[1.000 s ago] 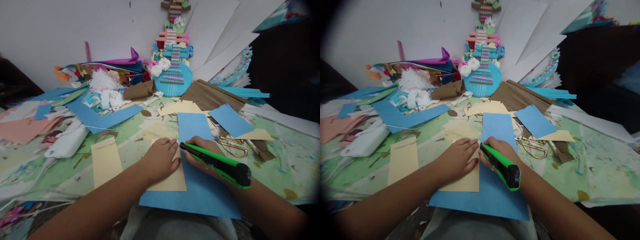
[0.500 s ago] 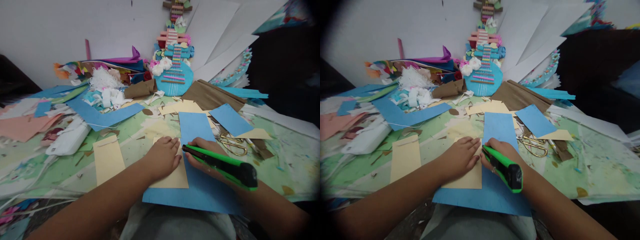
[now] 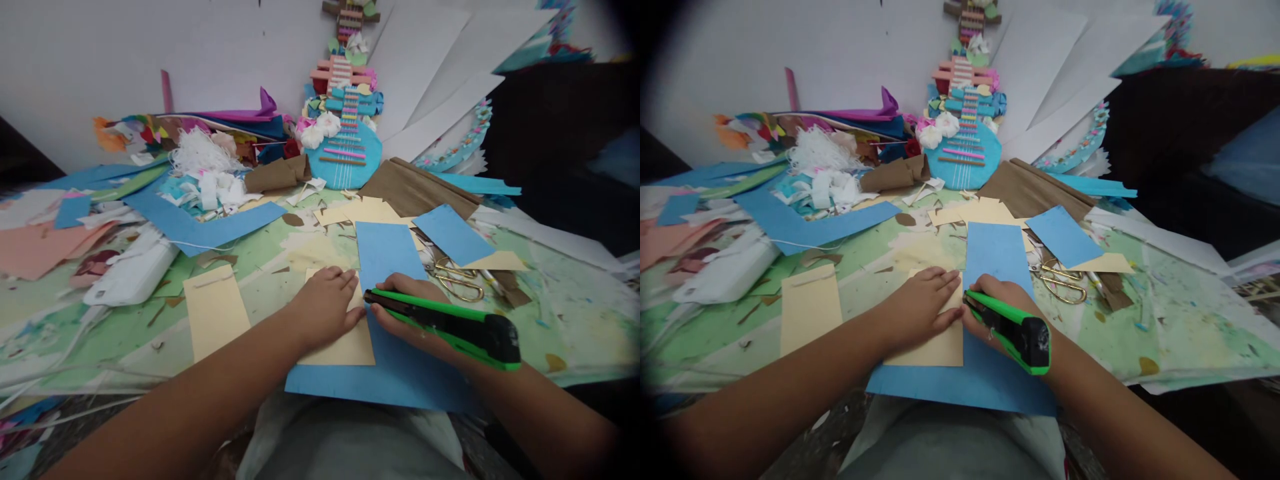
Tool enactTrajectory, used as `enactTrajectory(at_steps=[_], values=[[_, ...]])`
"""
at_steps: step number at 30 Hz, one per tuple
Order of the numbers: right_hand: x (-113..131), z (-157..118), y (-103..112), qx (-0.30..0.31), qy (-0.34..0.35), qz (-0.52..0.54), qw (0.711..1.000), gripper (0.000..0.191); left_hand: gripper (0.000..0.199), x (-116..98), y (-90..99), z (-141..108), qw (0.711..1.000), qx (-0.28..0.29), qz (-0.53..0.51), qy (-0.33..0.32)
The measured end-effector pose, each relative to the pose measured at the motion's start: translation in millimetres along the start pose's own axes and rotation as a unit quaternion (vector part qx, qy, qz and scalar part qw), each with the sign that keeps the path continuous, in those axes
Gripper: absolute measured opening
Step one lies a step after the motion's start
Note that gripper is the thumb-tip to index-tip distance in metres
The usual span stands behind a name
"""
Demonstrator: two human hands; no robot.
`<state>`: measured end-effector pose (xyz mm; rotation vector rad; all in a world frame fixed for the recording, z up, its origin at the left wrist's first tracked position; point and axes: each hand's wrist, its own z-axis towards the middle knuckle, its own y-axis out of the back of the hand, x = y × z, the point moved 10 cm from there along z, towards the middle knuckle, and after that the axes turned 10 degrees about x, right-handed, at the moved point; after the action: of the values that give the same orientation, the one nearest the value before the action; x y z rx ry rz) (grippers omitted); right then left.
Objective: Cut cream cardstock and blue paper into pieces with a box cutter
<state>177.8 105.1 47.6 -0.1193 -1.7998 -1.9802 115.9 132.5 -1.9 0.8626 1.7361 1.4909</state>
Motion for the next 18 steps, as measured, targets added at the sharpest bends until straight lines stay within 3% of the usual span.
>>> enactTrajectory(at_steps=[18], values=[[0.3, -11.2, -2.3, 0.007, -0.023, 0.003, 1.000, 0.010, 0.050, -2.9, 0.3, -0.3, 0.999, -0.015, 0.036, -0.027]])
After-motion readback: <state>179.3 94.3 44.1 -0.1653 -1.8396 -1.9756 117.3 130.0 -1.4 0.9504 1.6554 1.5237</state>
